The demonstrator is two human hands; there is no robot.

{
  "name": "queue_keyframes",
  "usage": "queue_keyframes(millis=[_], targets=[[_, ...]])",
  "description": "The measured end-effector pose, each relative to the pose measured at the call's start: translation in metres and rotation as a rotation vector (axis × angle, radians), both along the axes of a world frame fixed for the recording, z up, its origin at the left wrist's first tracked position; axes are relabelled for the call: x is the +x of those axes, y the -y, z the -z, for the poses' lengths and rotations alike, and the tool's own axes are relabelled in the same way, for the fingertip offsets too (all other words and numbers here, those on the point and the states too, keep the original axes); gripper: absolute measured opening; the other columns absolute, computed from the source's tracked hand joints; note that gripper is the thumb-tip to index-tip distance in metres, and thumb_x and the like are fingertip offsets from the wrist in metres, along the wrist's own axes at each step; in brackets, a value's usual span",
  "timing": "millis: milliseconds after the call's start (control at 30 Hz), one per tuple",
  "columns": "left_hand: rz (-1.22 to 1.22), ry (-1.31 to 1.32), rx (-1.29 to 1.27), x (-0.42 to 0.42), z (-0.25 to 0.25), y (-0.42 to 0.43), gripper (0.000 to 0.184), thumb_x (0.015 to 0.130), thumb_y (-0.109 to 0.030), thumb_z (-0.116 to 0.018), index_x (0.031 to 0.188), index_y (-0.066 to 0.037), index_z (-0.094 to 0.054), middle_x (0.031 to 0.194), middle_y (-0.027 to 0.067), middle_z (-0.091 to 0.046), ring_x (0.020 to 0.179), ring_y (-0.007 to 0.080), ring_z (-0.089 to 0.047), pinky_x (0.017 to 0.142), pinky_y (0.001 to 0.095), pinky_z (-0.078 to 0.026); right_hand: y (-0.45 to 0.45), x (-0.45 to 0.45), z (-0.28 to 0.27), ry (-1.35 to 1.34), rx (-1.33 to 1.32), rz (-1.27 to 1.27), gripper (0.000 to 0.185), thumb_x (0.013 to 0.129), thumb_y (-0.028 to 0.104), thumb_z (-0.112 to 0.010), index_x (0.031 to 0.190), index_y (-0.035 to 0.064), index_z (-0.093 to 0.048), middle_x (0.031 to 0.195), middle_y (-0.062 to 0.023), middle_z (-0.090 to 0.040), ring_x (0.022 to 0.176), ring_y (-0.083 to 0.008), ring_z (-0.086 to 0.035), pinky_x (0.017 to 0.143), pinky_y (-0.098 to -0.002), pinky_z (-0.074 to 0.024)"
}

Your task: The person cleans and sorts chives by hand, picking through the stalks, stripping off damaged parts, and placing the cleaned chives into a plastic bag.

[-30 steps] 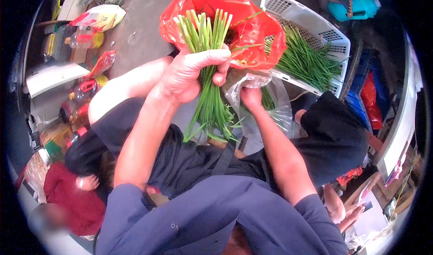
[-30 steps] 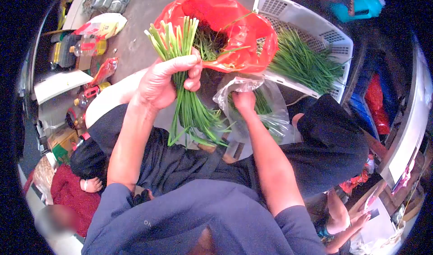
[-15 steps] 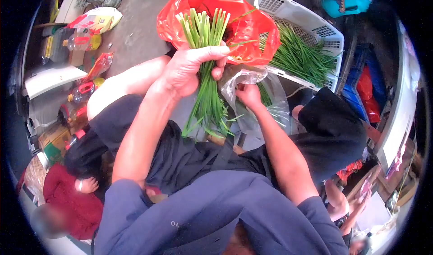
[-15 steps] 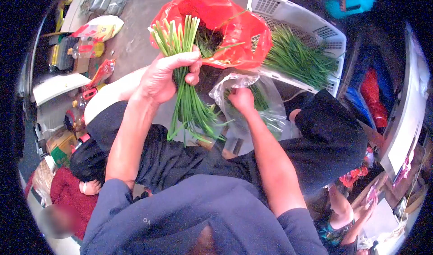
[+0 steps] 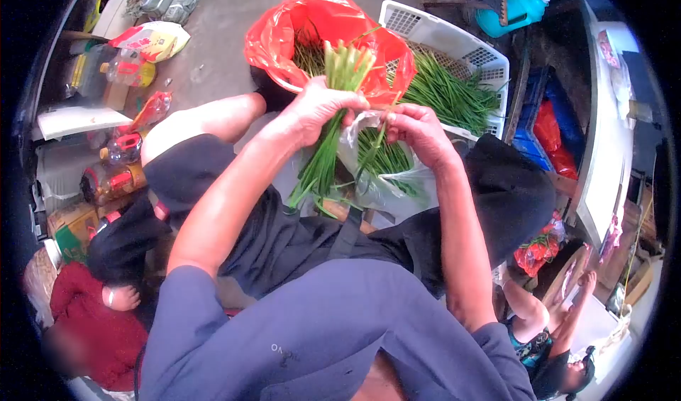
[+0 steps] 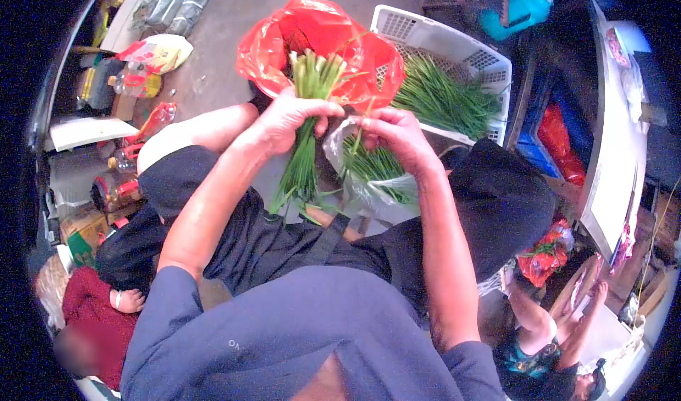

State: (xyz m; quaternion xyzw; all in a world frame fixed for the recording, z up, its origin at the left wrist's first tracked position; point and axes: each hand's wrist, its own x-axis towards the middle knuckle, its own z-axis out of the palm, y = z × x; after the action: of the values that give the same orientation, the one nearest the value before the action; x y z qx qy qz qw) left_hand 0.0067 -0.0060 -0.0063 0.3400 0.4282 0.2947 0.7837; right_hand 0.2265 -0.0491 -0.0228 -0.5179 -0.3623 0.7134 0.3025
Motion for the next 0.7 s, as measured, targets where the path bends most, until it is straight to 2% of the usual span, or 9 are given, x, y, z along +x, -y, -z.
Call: queue_keyframes(millis=[33,133,333,700], targets=[[0.068,-0.005,0.009,0.002,0.001,0.001,0.017,0.077,-0.007,-0.070,0.090,-0.001,-0.063,0.079,0.0045,-0.065,0.057,0.0097,-0.055,0.051,0.0225,-0.043,-0.001,-0.001,-0.003,-0.068,0.002,0.079,0.021,0.085,0.020,-0.068,0.094,0.0020,-0.068,0.076,-0.0016,-0.064,0.064,-0.0091,-0.057,0.063,-0.0224,-0.0469],[0.173,0.070,0.028,0.009,0.005,0.008,0.030,0.077,-0.009,-0.071,0.104,-0.002,-0.060,0.087,0.0043,-0.065,0.064,0.0092,-0.057,0.051,0.0217,-0.044,-0.003,-0.002,-0.005,-0.143,0.029,0.104,0.022,0.086,0.020,-0.067,0.098,0.0015,-0.067,0.077,-0.0019,-0.065,0.065,-0.0086,-0.057,0.062,-0.0215,-0.0468],[0.187,0.069,0.035,0.012,0.003,0.008,0.029,0.077,-0.009,-0.072,0.103,-0.002,-0.061,0.083,0.0033,-0.064,0.065,0.0096,-0.058,0.051,0.0212,-0.043,-0.003,-0.014,-0.003,-0.229,0.055,0.183,0.021,0.088,0.021,-0.066,0.099,0.0034,-0.068,0.082,-0.0009,-0.066,0.064,-0.0064,-0.055,0.061,-0.0204,-0.0457],[0.112,-0.038,0.085,0.014,0.006,0.008,0.025,0.074,-0.004,-0.073,0.096,-0.003,-0.063,0.082,0.0026,-0.064,0.064,0.0095,-0.058,0.051,0.0216,-0.043,-0.002,-0.021,0.011,-0.132,0.134,0.245,0.021,0.090,0.023,-0.063,0.094,0.0040,-0.068,0.081,0.0001,-0.066,0.063,-0.0053,-0.053,0.061,-0.0214,-0.0454]])
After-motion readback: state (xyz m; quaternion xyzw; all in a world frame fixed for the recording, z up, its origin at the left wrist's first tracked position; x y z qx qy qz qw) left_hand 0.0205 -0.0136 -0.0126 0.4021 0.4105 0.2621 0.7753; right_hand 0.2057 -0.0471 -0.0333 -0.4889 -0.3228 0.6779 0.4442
